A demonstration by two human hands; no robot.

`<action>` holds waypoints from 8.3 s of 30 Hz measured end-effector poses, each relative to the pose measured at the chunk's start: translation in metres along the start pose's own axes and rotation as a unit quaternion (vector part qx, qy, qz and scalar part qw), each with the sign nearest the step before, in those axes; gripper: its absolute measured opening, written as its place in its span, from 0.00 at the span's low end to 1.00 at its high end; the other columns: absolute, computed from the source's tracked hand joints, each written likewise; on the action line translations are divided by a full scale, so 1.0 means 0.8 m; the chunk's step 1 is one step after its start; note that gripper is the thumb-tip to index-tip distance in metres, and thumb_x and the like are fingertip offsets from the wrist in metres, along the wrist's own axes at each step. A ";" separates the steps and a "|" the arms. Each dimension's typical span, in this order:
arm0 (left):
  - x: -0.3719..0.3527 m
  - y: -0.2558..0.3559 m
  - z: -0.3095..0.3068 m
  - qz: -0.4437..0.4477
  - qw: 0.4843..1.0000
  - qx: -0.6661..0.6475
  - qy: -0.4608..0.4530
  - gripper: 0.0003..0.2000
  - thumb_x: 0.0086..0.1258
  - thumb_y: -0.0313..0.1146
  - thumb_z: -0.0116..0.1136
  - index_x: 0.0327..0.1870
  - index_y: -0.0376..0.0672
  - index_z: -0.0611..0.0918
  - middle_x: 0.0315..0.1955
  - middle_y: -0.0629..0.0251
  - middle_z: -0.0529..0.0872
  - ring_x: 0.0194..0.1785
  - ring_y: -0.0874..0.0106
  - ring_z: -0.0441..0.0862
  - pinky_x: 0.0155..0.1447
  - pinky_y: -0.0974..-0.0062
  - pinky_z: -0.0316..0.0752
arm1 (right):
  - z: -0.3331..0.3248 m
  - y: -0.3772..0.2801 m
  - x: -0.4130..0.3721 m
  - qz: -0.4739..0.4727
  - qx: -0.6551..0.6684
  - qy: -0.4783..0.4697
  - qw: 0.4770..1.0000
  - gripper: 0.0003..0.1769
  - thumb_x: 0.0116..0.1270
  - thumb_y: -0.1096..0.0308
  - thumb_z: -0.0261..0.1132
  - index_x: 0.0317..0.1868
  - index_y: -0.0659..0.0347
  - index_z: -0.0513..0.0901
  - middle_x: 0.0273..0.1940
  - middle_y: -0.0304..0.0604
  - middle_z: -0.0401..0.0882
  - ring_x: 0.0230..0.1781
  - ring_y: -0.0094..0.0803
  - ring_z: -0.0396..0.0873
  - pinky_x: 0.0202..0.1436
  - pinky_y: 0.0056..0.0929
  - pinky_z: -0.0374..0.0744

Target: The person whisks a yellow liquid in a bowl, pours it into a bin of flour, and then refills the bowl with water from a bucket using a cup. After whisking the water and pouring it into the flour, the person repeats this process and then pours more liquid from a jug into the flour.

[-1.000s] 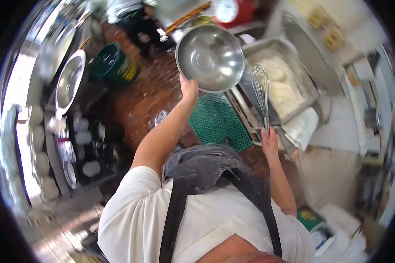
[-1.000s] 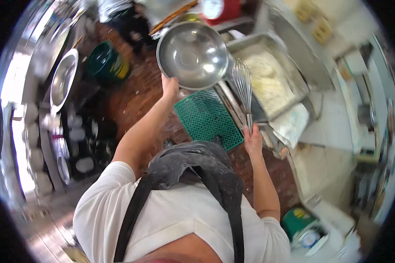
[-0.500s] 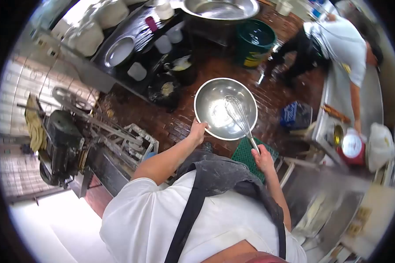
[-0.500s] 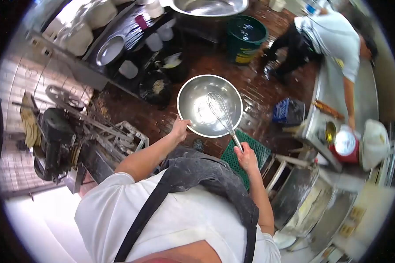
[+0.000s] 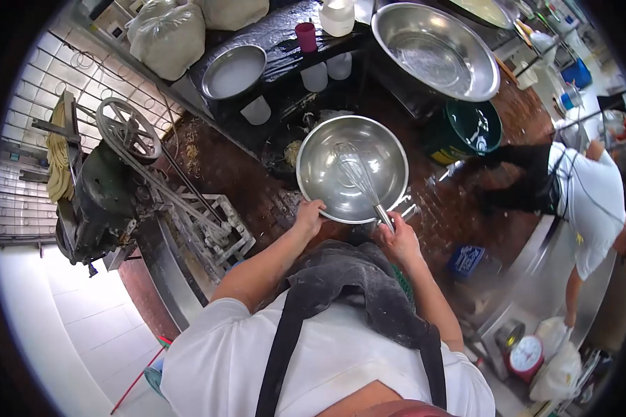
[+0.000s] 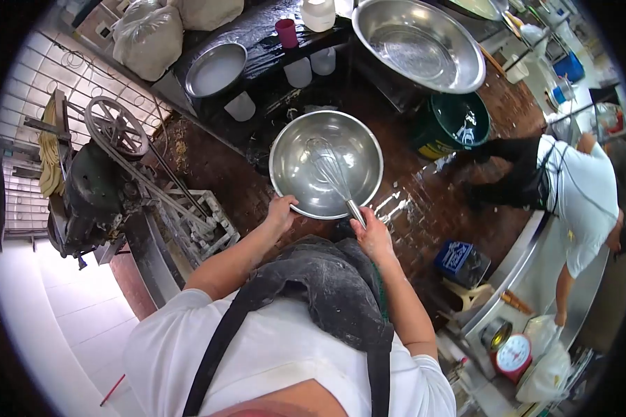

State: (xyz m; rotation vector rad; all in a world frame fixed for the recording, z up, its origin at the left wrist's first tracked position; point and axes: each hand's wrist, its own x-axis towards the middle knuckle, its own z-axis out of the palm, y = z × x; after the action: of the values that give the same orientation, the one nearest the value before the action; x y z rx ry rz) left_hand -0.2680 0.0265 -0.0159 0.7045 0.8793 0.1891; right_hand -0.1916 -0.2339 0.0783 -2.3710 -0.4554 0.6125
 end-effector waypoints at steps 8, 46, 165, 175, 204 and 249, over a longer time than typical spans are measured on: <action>0.131 0.079 0.054 0.016 0.994 -0.086 0.069 0.25 0.57 0.14 0.47 0.60 0.36 0.71 0.53 0.50 0.79 0.52 0.48 0.83 0.56 0.36 0.81 | -0.058 -0.062 0.255 -0.109 -0.040 -0.109 0.987 0.25 0.73 0.53 0.62 0.64 0.53 0.72 0.46 0.61 0.85 0.49 0.62 0.82 0.51 0.57 0.79; 0.618 0.352 0.130 0.090 0.973 -0.180 0.114 0.28 0.55 0.16 0.52 0.60 0.47 0.69 0.48 0.58 0.79 0.47 0.56 0.84 0.38 0.54 0.90 | 0.008 -0.344 0.961 -0.351 -0.191 0.141 0.906 0.11 0.65 0.59 0.67 0.45 0.52 0.82 0.40 0.53 0.81 0.43 0.51 0.83 0.45 0.45 0.84; -0.796 -0.866 0.253 -0.375 0.459 0.544 -0.594 0.27 0.55 0.18 0.49 0.62 0.32 0.70 0.51 0.50 0.79 0.49 0.51 0.81 0.51 0.42 0.81 | -0.063 0.399 -1.156 0.639 0.083 0.318 0.695 0.15 0.70 0.62 0.62 0.55 0.53 0.81 0.46 0.53 0.86 0.49 0.52 0.85 0.54 0.52 0.82; -0.777 -0.883 0.248 -0.383 0.466 0.528 -0.598 0.33 0.54 0.16 0.47 0.67 0.40 0.64 0.52 0.54 0.76 0.49 0.53 0.81 0.45 0.45 0.86 | -0.087 0.362 -1.144 0.637 0.073 0.236 0.730 0.16 0.72 0.60 0.59 0.57 0.47 0.82 0.53 0.46 0.86 0.54 0.44 0.84 0.58 0.44 0.82; -0.783 -0.881 0.264 -0.367 0.435 0.554 -0.608 0.35 0.54 0.16 0.47 0.70 0.40 0.63 0.55 0.52 0.76 0.52 0.52 0.81 0.51 0.43 0.84 | -0.098 0.347 -1.197 0.687 0.118 0.139 0.704 0.15 0.71 0.60 0.56 0.52 0.49 0.85 0.52 0.47 0.86 0.54 0.45 0.84 0.56 0.45 0.83; -0.794 -0.879 0.273 -0.377 0.437 0.546 -0.607 0.32 0.54 0.17 0.48 0.66 0.32 0.65 0.49 0.52 0.79 0.47 0.53 0.83 0.44 0.49 0.84 | -0.096 0.342 -1.177 0.640 0.086 0.129 0.752 0.17 0.66 0.63 0.59 0.52 0.51 0.86 0.52 0.47 0.87 0.53 0.46 0.85 0.56 0.43 0.83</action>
State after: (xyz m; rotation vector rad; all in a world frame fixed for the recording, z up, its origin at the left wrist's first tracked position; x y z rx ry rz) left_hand -0.5960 -0.8871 0.0382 1.2301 -0.3784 -1.7317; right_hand -0.8886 -0.9077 0.2427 -2.2241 1.4288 0.7814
